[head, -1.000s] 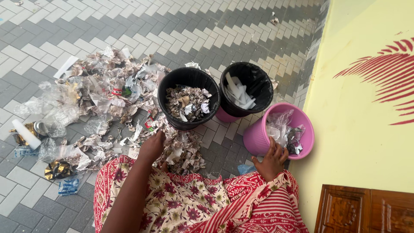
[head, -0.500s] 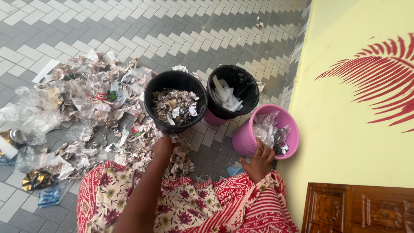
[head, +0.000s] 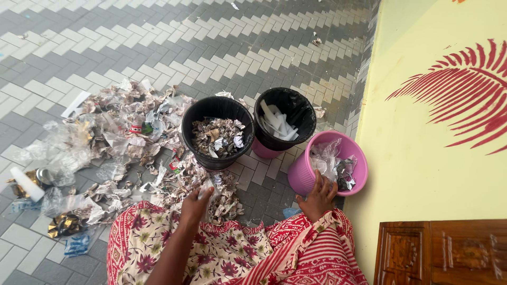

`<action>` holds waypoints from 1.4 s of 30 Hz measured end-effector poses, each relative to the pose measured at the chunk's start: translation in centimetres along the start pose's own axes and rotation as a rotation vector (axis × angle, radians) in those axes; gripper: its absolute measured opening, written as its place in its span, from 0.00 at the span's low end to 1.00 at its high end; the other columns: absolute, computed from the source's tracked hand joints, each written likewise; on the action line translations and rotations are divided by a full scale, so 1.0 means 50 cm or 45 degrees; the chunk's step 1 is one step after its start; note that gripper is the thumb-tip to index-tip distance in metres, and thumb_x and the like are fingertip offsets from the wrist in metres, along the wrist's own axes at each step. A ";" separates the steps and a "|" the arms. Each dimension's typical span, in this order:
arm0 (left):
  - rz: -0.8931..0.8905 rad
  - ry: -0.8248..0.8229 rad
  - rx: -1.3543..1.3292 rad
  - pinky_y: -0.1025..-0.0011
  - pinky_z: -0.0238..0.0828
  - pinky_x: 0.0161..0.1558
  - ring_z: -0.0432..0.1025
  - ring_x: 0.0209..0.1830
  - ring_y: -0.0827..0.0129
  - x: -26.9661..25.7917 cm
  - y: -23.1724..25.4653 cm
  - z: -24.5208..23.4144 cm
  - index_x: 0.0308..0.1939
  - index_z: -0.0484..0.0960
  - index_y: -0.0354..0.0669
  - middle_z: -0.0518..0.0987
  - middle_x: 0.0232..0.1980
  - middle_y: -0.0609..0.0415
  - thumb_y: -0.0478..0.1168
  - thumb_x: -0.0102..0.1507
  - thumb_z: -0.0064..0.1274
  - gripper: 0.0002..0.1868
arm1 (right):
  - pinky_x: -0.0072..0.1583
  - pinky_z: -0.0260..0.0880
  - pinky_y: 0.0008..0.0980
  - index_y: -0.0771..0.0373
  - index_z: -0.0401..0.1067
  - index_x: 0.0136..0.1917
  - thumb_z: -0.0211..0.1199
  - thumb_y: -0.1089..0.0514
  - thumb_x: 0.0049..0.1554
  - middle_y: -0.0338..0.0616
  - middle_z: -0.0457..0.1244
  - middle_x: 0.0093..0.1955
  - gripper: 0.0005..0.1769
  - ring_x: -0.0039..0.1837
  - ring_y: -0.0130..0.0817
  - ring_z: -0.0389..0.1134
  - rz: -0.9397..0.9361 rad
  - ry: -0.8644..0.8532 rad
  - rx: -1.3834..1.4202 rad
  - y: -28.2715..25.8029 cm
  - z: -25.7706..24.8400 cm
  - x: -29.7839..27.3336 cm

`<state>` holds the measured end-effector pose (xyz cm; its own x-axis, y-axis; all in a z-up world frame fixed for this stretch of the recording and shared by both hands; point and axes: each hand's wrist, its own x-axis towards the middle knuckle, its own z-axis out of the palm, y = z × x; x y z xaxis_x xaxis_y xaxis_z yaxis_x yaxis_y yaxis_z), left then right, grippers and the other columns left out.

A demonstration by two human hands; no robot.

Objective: The person sits on a tiled floor and sorts a pile of mixed waste by hand. They pick up individual pieces of plastic and paper, separate them, and place them into three nearby buckets.

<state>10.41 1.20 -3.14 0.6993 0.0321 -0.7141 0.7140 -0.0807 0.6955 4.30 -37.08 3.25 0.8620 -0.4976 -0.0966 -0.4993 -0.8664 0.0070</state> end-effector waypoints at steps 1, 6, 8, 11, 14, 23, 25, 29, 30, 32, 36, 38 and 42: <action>0.021 -0.008 -0.077 0.47 0.74 0.60 0.73 0.63 0.44 -0.038 0.005 -0.003 0.76 0.56 0.33 0.71 0.68 0.30 0.57 0.61 0.59 0.49 | 0.73 0.49 0.67 0.39 0.26 0.81 0.74 0.36 0.45 0.49 0.37 0.82 0.69 0.82 0.61 0.26 0.020 0.013 -0.017 -0.004 -0.005 0.000; 0.018 -0.208 -0.242 0.47 0.62 0.71 0.67 0.72 0.44 -0.150 -0.018 -0.011 0.75 0.57 0.29 0.72 0.70 0.31 0.59 0.60 0.56 0.49 | 0.71 0.42 0.77 0.38 0.29 0.81 0.73 0.32 0.46 0.50 0.37 0.83 0.66 0.82 0.64 0.30 0.021 0.300 -0.041 -0.027 -0.027 -0.027; 0.082 -0.292 -0.354 0.47 0.58 0.73 0.64 0.75 0.45 -0.159 -0.028 -0.006 0.74 0.58 0.25 0.70 0.71 0.30 0.58 0.59 0.57 0.51 | 0.73 0.42 0.73 0.40 0.32 0.82 0.73 0.32 0.47 0.53 0.40 0.82 0.65 0.82 0.63 0.35 -0.082 0.393 0.054 -0.040 -0.044 -0.045; 0.110 -0.294 -0.369 0.48 0.50 0.75 0.60 0.77 0.45 -0.165 -0.051 0.000 0.75 0.51 0.23 0.67 0.73 0.29 0.56 0.59 0.59 0.54 | 0.73 0.54 0.66 0.47 0.37 0.84 0.74 0.40 0.48 0.60 0.43 0.80 0.63 0.78 0.62 0.48 -0.676 0.628 0.566 -0.091 -0.060 -0.097; 0.065 -0.204 -0.414 0.49 0.45 0.78 0.57 0.78 0.46 -0.173 -0.076 0.009 0.77 0.31 0.31 0.63 0.75 0.32 0.53 0.58 0.61 0.62 | 0.57 0.79 0.40 0.51 0.54 0.77 0.73 0.54 0.50 0.51 0.47 0.81 0.46 0.66 0.45 0.67 -0.778 -0.492 1.221 -0.171 -0.058 -0.184; 0.031 -0.069 -0.494 0.42 0.56 0.72 0.64 0.72 0.38 -0.187 -0.095 -0.017 0.75 0.62 0.30 0.74 0.67 0.30 0.57 0.56 0.60 0.50 | 0.47 0.77 0.31 0.58 0.80 0.56 0.64 0.52 0.61 0.42 0.73 0.47 0.13 0.44 0.33 0.73 -0.385 -0.779 1.412 -0.249 0.017 -0.290; -0.147 0.010 -0.567 0.33 0.64 0.66 0.66 0.67 0.22 -0.169 -0.102 -0.026 0.73 0.69 0.29 0.74 0.65 0.22 0.57 0.57 0.57 0.47 | 0.49 0.79 0.31 0.60 0.79 0.54 0.62 0.51 0.62 0.44 0.73 0.45 0.14 0.44 0.33 0.73 -0.240 -0.787 1.658 -0.218 0.032 -0.249; 0.142 0.135 -0.189 0.50 0.56 0.75 0.57 0.78 0.45 -0.106 -0.144 -0.012 0.76 0.56 0.29 0.60 0.76 0.31 0.61 0.61 0.60 0.52 | 0.51 0.75 0.30 0.65 0.76 0.52 0.58 0.51 0.65 0.44 0.71 0.44 0.14 0.46 0.29 0.71 -0.128 -0.869 2.028 -0.169 0.053 -0.207; 0.243 0.151 -0.117 0.51 0.52 0.76 0.53 0.80 0.48 -0.091 -0.159 -0.006 0.74 0.58 0.27 0.57 0.78 0.33 0.61 0.62 0.60 0.50 | 0.50 0.73 0.29 0.64 0.75 0.53 0.58 0.53 0.65 0.43 0.70 0.43 0.13 0.45 0.28 0.70 -0.095 -0.905 2.093 -0.165 0.057 -0.205; 0.338 0.147 0.006 0.53 0.49 0.77 0.50 0.81 0.51 -0.066 -0.180 0.005 0.74 0.59 0.28 0.55 0.80 0.35 0.60 0.64 0.59 0.48 | 0.48 0.69 0.29 0.63 0.73 0.55 0.57 0.55 0.65 0.40 0.67 0.40 0.11 0.43 0.27 0.67 -0.026 -0.981 2.226 -0.170 0.066 -0.207; 0.230 0.104 0.100 0.50 0.52 0.75 0.54 0.79 0.49 -0.060 -0.194 0.012 0.77 0.55 0.33 0.55 0.81 0.38 0.57 0.65 0.53 0.45 | 0.43 0.63 0.27 0.59 0.70 0.53 0.51 0.58 0.65 0.32 0.56 0.35 0.08 0.37 0.24 0.56 -0.018 -1.024 2.403 -0.188 0.081 -0.215; 0.193 0.105 0.086 0.49 0.54 0.74 0.57 0.78 0.49 -0.068 -0.181 0.016 0.77 0.55 0.34 0.56 0.80 0.38 0.57 0.66 0.52 0.44 | 0.41 0.60 0.28 0.57 0.66 0.48 0.49 0.58 0.64 0.30 0.51 0.35 0.05 0.36 0.23 0.52 0.013 -0.958 2.469 -0.193 0.082 -0.211; 0.200 0.104 0.102 0.48 0.60 0.72 0.62 0.75 0.45 -0.081 -0.164 0.015 0.75 0.60 0.33 0.61 0.77 0.33 0.58 0.66 0.51 0.43 | 0.37 0.55 0.28 0.53 0.57 0.42 0.50 0.51 0.64 0.31 0.48 0.33 0.09 0.33 0.24 0.48 0.029 -0.802 2.515 -0.213 0.061 -0.184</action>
<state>1.69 0.96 -6.00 0.8048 0.0931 -0.5862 0.5930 -0.1697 0.7871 1.42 -23.13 1.03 0.9288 -0.0544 -0.3665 -0.2778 0.5521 -0.7861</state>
